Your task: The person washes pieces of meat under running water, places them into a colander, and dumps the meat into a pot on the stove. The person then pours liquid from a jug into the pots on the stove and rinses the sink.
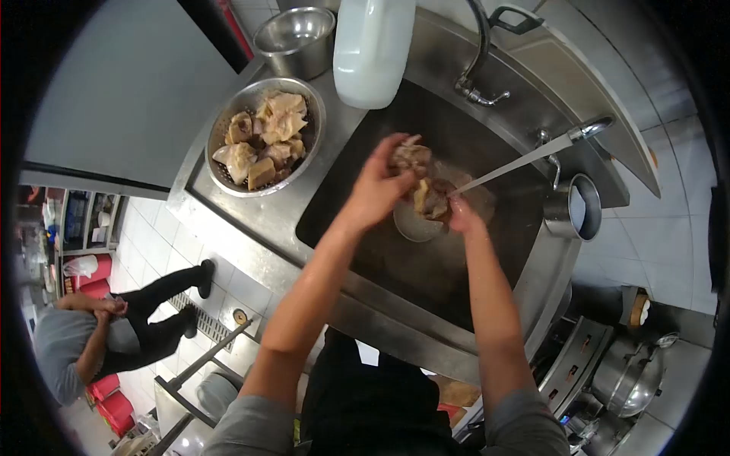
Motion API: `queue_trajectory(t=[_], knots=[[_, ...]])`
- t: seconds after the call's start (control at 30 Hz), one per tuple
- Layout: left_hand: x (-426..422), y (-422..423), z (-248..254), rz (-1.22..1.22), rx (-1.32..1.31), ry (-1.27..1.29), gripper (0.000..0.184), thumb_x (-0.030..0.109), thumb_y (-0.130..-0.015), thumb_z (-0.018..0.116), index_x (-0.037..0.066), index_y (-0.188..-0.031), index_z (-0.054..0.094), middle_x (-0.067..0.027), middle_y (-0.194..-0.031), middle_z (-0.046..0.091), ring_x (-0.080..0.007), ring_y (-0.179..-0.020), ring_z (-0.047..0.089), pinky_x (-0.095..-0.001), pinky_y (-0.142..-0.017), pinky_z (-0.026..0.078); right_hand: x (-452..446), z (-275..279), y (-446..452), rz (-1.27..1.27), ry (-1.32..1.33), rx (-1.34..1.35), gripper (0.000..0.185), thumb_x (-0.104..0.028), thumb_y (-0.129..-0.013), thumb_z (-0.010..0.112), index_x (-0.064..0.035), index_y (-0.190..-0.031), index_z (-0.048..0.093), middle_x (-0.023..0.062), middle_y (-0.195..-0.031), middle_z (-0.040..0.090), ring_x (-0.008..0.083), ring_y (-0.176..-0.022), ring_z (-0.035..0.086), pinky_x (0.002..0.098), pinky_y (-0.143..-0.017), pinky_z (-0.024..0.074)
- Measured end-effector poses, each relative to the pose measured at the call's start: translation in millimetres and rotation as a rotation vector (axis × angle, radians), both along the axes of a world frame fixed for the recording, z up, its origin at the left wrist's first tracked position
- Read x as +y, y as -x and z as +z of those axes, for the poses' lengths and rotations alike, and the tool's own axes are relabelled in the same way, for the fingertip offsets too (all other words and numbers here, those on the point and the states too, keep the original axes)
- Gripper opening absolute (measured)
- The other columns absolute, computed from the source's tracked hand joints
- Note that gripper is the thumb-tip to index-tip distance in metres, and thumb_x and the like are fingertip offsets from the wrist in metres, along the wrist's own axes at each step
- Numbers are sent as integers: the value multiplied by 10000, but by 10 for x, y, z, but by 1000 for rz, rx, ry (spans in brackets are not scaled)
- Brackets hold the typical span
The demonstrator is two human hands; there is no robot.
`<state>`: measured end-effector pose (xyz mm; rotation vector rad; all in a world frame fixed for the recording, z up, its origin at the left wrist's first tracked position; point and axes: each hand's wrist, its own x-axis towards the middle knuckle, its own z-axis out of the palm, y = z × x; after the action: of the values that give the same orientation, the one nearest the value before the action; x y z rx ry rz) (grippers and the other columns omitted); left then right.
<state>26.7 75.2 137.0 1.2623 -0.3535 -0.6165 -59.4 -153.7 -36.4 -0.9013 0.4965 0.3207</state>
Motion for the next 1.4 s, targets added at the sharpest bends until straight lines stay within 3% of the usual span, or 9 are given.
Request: queue_trajectory(t=[0.23, 0.43, 0.57, 0.67, 0.77, 0.9, 0.93, 1.2, 1.4], knots=[[1160, -462, 1068, 399, -900, -657, 821, -5, -809, 700, 87, -1505, 275, -190, -1195, 626, -268, -1023, 651, -346, -841, 527, 449, 194, -125, -213, -273, 0, 431, -503, -929, 551, -162, -1193, 554, 90, -1163, 607, 292, -1031, 610, 506, -859, 524], [1629, -828, 701, 267, -1154, -1175, 854, 113, -788, 753, 146, -1509, 296, -222, -1331, 519, -411, -1260, 472, -484, -1057, 370, 349, 253, 78, -501, -324, 41, 441, -484, -1005, 415, -114, -1233, 489, 108, -1251, 562, 321, -1119, 572, 538, -907, 499], [1686, -660, 626, 371, -1170, -912, 825, 171, -798, 757, 137, -1498, 323, -208, -1395, 462, -411, -1311, 405, -498, -1118, 282, 277, 506, 267, -589, -324, -40, 386, -416, -1001, 476, -112, -1238, 508, 113, -1262, 551, 301, -1146, 559, 533, -930, 490], [1514, -279, 609, 636, -1141, -767, 572, 59, -811, 722, 76, -1337, 499, -180, -1321, 520, -369, -1207, 517, -454, -1003, 432, 274, 644, 356, -552, -163, -111, 354, -345, -966, 576, -112, -1227, 523, 114, -1238, 559, 272, -1142, 562, 500, -928, 499], [936, 317, 451, 310, -856, -481, 328, 139, -896, 666, 10, -1185, 579, -141, -1134, 604, -262, -1072, 588, -382, -956, 442, 431, 922, 348, -530, 394, -169, 376, -152, -859, 726, -83, -1170, 527, 116, -1196, 574, 215, -1117, 577, 436, -921, 513], [-26, 487, -95, -243, 755, -168, 665, 532, -1022, 348, 13, -1436, 378, -180, -1452, 426, -311, -1325, 434, -457, -1107, 329, 665, 1227, 296, -517, 971, -584, 472, 32, -706, 781, -39, -1075, 496, 127, -1197, 601, 216, -1102, 588, 362, -907, 494], [-191, 449, -342, -253, 728, -4, 640, 525, -1023, 353, 11, -1399, 418, -176, -1389, 481, -307, -1269, 482, -458, -1065, 369, 692, 1369, 285, -477, 1294, -649, 502, 33, -682, 790, -37, -1078, 490, 134, -1212, 602, 231, -1113, 587, 361, -911, 490], [-737, 331, -585, -246, 836, 219, 364, 228, -999, 348, -13, -1208, 521, -154, -1175, 608, -288, -1107, 597, -434, -924, 497, 628, 1475, 497, -390, 1359, -627, 652, -97, -697, 831, -64, -1250, 487, 156, -1295, 548, 352, -1172, 558, 418, -954, 478], [-993, 377, -1047, -286, 835, 355, 353, 323, -1022, 399, 41, -1160, 562, -125, -1092, 631, -272, -993, 626, -429, -897, 501, 402, 1308, 678, -274, 1541, -543, 535, -105, -734, 795, -81, -1200, 533, 161, -1318, 507, 359, -1202, 523, 416, -967, 461]])
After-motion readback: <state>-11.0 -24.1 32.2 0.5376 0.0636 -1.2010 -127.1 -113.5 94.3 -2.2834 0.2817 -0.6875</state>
